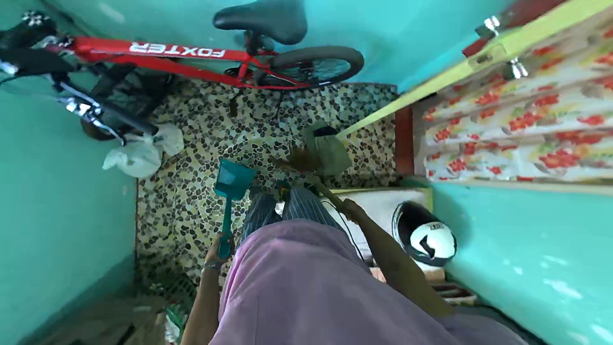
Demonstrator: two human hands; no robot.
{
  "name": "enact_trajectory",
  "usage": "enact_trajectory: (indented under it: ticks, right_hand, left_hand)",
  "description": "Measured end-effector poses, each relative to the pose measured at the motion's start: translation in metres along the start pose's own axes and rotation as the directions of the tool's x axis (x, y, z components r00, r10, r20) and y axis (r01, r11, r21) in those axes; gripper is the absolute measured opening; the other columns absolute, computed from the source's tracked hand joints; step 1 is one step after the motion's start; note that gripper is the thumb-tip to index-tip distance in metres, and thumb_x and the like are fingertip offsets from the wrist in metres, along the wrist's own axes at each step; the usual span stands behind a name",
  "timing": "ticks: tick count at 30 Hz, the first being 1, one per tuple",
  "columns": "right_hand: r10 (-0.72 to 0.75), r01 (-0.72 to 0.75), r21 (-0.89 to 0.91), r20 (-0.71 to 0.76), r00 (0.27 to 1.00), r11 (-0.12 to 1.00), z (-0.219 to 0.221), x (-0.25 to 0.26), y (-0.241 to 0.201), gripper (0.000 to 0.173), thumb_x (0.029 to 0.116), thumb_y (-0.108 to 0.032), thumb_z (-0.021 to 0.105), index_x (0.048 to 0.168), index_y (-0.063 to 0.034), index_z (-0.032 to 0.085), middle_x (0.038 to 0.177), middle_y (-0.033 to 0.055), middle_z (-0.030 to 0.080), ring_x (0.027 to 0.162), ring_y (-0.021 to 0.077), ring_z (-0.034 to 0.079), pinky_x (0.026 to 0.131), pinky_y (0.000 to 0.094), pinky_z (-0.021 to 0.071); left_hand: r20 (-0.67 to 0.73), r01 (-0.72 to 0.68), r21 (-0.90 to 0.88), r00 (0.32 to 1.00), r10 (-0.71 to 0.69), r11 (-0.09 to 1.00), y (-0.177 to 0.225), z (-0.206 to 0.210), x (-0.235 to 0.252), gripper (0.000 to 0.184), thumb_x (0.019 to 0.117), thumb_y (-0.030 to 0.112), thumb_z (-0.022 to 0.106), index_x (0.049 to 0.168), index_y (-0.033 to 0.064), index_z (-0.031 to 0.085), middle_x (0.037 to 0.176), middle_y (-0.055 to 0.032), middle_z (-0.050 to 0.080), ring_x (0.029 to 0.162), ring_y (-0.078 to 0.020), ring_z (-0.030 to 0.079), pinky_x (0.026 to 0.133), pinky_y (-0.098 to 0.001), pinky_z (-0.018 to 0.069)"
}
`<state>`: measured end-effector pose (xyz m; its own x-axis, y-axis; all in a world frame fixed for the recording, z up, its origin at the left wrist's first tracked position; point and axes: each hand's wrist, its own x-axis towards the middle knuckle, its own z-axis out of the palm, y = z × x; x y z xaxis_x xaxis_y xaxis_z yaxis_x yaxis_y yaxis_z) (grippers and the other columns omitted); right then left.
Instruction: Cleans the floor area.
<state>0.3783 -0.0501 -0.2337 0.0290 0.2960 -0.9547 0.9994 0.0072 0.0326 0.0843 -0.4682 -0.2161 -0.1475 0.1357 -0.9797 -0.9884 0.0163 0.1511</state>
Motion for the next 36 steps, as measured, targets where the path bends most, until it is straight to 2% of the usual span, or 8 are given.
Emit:
enact_trajectory:
  ticks: [6,12,17,21,25,30,32,36]
  right_hand:
    - [0.094,-0.086,0.247,-0.022,0.995,0.965,0.073,-0.040,0.031,0.057,0.0972,-0.044,0.067,0.132,0.0000,0.058,0.117,0.0238,0.065,0.095,0.0355,0.066,0.085,0.0550,0.0539]
    - [0.122,-0.096,0.484,-0.023,0.992,0.870,0.137,-0.086,0.040,0.048,0.1025,-0.041,0.061,0.125,0.0019,0.060,0.102,0.0202,0.065,0.080,0.0290,0.065,0.076,0.0480,0.0552]
    - [0.192,-0.132,0.582,-0.041,0.981,0.802,0.161,-0.113,0.030,0.048,0.1033,-0.036,0.061,0.131,0.0028,0.059,0.119,0.0257,0.066,0.107,0.0369,0.066,0.095,0.0535,0.0521]
    - [0.255,-0.161,0.683,-0.038,0.966,0.712,0.152,-0.115,0.022,0.046,0.1041,-0.035,0.060,0.130,0.0041,0.059,0.114,0.0248,0.066,0.099,0.0335,0.066,0.090,0.0500,0.0536]
    - [0.248,-0.161,0.728,-0.013,0.969,0.667,0.111,-0.101,0.025,0.039,0.1051,-0.021,0.058,0.130,0.0082,0.057,0.120,0.0273,0.064,0.105,0.0349,0.066,0.095,0.0491,0.0526]
    - [0.203,-0.127,0.921,0.053,0.978,0.370,0.059,-0.064,0.042,0.026,0.1067,-0.008,0.048,0.128,0.0059,0.052,0.092,0.0140,0.062,0.070,0.0184,0.062,0.065,0.0358,0.0551]
    - [0.151,-0.145,0.971,0.116,0.982,0.193,0.037,-0.046,0.052,0.025,0.1107,-0.017,0.040,0.124,0.0007,0.050,0.080,0.0090,0.058,0.060,0.0168,0.059,0.055,0.0335,0.0534]
    - [0.084,-0.257,0.965,0.261,0.962,-0.062,0.000,-0.029,0.054,0.040,0.1123,-0.041,0.031,0.111,-0.0067,0.052,0.070,0.0056,0.053,0.053,0.0174,0.054,0.049,0.0335,0.0500]
  left_hand:
    - [0.095,-0.023,0.411,0.995,-0.018,0.911,0.075,0.033,0.027,0.024,0.1078,0.025,0.035,0.104,0.0089,0.053,0.073,-0.0021,0.057,0.054,-0.0088,0.056,0.045,-0.0216,0.0488]
    - [0.197,-0.036,0.649,0.973,-0.122,0.760,0.130,0.090,0.047,0.032,0.1082,0.028,0.031,0.100,0.0085,0.055,0.070,-0.0024,0.058,0.049,-0.0093,0.055,0.040,-0.0216,0.0457]
    - [0.217,-0.036,0.757,0.956,-0.199,0.652,0.141,0.148,0.062,0.032,0.1086,0.030,0.030,0.099,0.0104,0.054,0.069,-0.0019,0.058,0.050,-0.0096,0.055,0.041,-0.0220,0.0461]
    - [0.198,-0.017,0.787,0.954,-0.226,0.616,0.142,0.201,0.071,0.034,0.1087,0.032,0.030,0.099,0.0099,0.054,0.069,-0.0027,0.057,0.050,-0.0105,0.055,0.040,-0.0224,0.0457]
    - [0.239,0.006,0.748,0.931,-0.277,0.664,0.134,0.242,0.080,0.033,0.1082,0.030,0.028,0.097,0.0101,0.052,0.068,-0.0012,0.056,0.049,-0.0085,0.055,0.042,-0.0207,0.0467]
    - [0.188,0.009,0.742,0.957,-0.221,0.671,0.124,0.302,0.075,0.027,0.1077,0.027,0.034,0.098,0.0107,0.052,0.069,-0.0008,0.056,0.050,-0.0075,0.054,0.042,-0.0198,0.0463]
    - [0.195,-0.005,0.752,0.957,-0.215,0.659,0.123,0.323,0.077,0.026,0.1073,0.027,0.035,0.098,0.0108,0.052,0.069,-0.0007,0.056,0.051,-0.0077,0.055,0.043,-0.0202,0.0469]
    - [0.150,-0.019,0.843,0.968,-0.200,0.538,0.127,0.360,0.068,0.028,0.1074,0.030,0.036,0.098,0.0104,0.054,0.069,-0.0010,0.056,0.049,-0.0088,0.053,0.042,-0.0221,0.0454]
